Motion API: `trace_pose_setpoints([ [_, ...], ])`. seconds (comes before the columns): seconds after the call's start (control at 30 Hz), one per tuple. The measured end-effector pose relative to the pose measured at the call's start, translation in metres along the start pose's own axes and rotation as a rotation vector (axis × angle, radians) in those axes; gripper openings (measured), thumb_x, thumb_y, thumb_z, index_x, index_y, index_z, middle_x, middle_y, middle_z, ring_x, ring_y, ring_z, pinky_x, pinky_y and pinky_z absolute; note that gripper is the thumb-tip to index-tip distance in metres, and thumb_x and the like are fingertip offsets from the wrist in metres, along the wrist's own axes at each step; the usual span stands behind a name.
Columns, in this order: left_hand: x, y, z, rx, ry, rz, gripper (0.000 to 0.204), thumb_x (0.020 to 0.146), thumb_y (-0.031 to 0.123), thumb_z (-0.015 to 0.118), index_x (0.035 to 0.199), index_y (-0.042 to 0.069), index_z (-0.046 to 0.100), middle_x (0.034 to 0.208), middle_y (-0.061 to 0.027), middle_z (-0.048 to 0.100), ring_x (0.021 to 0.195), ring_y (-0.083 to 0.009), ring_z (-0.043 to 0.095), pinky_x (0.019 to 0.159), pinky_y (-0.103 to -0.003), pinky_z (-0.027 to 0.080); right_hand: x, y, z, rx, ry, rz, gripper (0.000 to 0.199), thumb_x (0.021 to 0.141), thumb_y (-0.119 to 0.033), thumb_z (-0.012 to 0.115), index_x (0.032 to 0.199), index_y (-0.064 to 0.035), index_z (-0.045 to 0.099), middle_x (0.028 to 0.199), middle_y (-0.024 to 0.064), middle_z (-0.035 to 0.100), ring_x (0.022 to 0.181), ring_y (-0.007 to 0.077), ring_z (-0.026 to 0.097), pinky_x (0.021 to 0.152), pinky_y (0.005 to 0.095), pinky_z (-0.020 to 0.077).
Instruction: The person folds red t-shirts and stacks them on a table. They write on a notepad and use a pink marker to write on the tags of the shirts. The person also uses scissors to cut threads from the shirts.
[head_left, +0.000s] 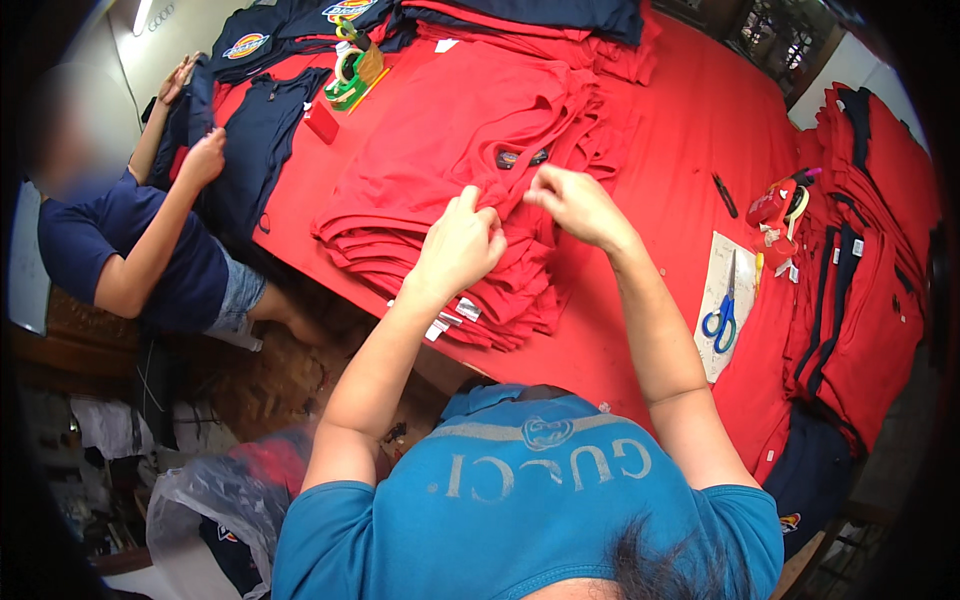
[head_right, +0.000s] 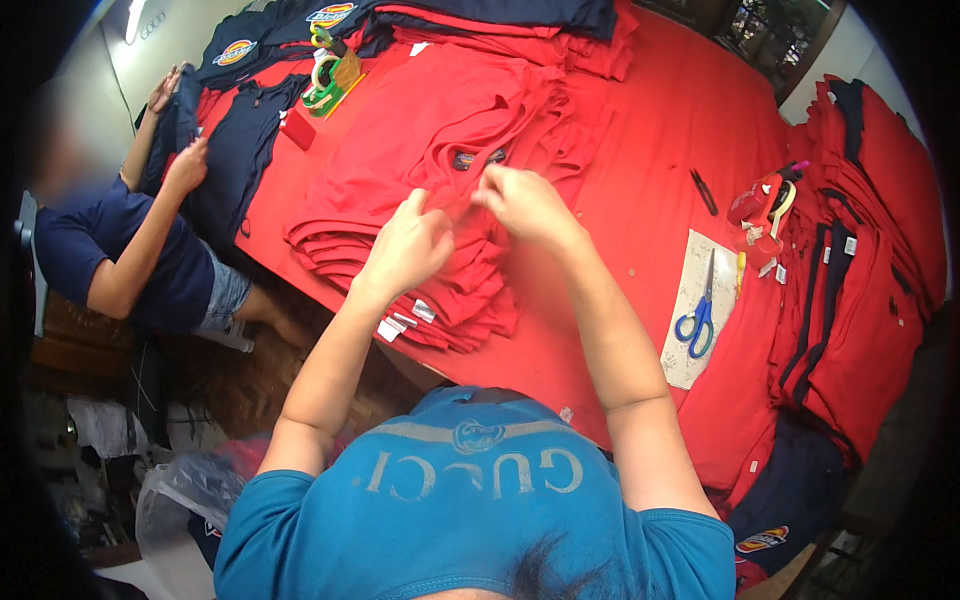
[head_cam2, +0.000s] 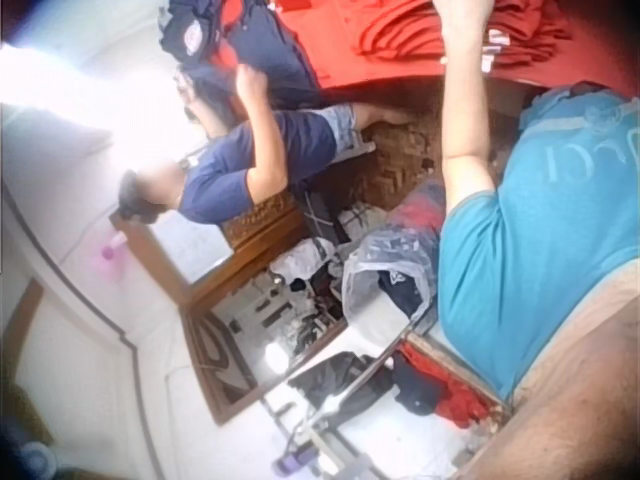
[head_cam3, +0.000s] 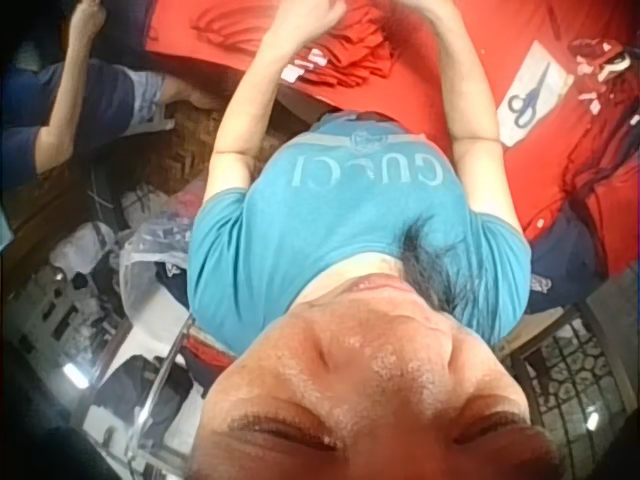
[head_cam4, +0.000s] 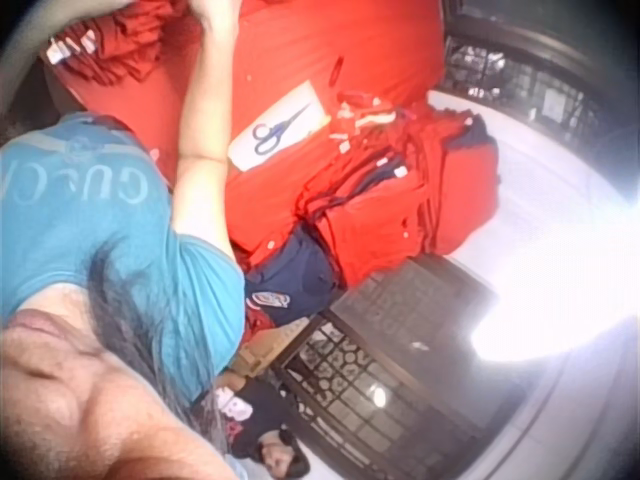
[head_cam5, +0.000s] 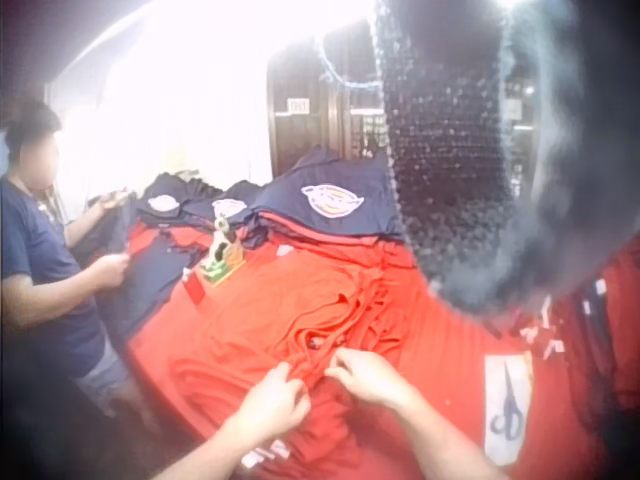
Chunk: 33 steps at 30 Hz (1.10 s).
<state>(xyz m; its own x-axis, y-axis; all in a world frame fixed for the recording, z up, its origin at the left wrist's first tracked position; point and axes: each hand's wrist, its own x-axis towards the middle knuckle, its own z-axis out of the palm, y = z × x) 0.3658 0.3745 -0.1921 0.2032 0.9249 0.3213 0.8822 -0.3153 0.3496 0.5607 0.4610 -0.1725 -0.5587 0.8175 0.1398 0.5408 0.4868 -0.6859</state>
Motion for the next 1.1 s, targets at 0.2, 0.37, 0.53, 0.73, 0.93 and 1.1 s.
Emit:
trace_pose_setpoints([
  [0.2, 0.002, 0.020, -0.008, 0.093, 0.088, 0.003, 0.026, 0.077, 0.018, 0.071, 0.093, 0.000, 0.060, 0.104, -0.0181, 0.052, 0.094, -0.0351, 0.057, 0.080, -0.044, 0.052, -0.007, 0.005, 0.016, 0.294, -0.221, 0.001, 0.022, 0.090, -0.024, 0.065, 0.095, -0.0030, 0.062, 0.085, 0.0053, 0.063, 0.081, 0.0154, 0.059, 0.072, 0.0302, 0.0466],
  [0.37, 0.004, -0.007, -0.033, -0.294, 0.200, -0.013, 0.033, 0.081, 0.001, 0.058, 0.113, 0.003, 0.057, 0.108, -0.0207, 0.054, 0.100, -0.0390, 0.056, 0.091, -0.040, 0.047, -0.029, 0.000, 0.003, 0.031, -0.112, 0.073, 0.026, 0.089, -0.029, 0.068, 0.089, -0.0043, 0.061, 0.085, 0.0015, 0.056, 0.077, 0.0113, 0.053, 0.067, 0.0296, 0.0450],
  [0.53, -0.004, 0.016, -0.036, -0.168, -0.148, 0.076, 0.022, 0.083, 0.011, 0.062, 0.104, 0.002, 0.063, 0.110, -0.0275, 0.052, 0.107, -0.0440, 0.053, 0.096, -0.046, 0.044, -0.016, 0.003, 0.008, 0.212, -0.090, -0.005, 0.027, 0.090, -0.028, 0.067, 0.084, -0.0031, 0.059, 0.073, -0.0003, 0.059, 0.069, 0.0131, 0.049, 0.064, 0.0296, 0.0432],
  [0.73, -0.001, -0.029, -0.030, -0.340, 0.322, -0.056, 0.026, 0.090, 0.008, 0.059, 0.114, -0.003, 0.059, 0.110, -0.0157, 0.060, 0.107, -0.0295, 0.060, 0.092, -0.037, 0.047, -0.028, -0.005, -0.003, 0.266, -0.401, -0.080, 0.022, 0.084, -0.018, 0.072, 0.098, -0.0031, 0.063, 0.093, 0.0049, 0.064, 0.091, 0.0161, 0.061, 0.080, 0.0314, 0.0478],
  [0.93, 0.014, -0.031, -0.102, -0.524, 0.126, 0.026, 0.021, 0.093, 0.003, 0.051, 0.103, 0.001, 0.069, 0.104, -0.0098, 0.055, 0.098, -0.0191, 0.056, 0.089, -0.029, 0.044, -0.065, 0.011, 0.025, -0.197, -0.539, -0.002, 0.026, 0.082, -0.026, 0.069, 0.091, -0.0031, 0.061, 0.085, 0.0171, 0.066, 0.086, 0.0344, 0.065, 0.074, 0.0468, 0.0476],
  [1.1, -0.013, 0.035, -0.052, 0.071, -0.101, 0.056, 0.026, 0.085, 0.020, 0.067, 0.100, -0.001, 0.062, 0.107, -0.0194, 0.055, 0.100, -0.0378, 0.059, 0.088, -0.043, 0.048, -0.033, -0.025, -0.006, 0.389, -0.001, -0.048, 0.020, 0.093, -0.018, 0.063, 0.094, -0.0002, 0.054, 0.082, 0.0051, 0.059, 0.078, 0.0116, 0.056, 0.072, 0.0308, 0.0478],
])
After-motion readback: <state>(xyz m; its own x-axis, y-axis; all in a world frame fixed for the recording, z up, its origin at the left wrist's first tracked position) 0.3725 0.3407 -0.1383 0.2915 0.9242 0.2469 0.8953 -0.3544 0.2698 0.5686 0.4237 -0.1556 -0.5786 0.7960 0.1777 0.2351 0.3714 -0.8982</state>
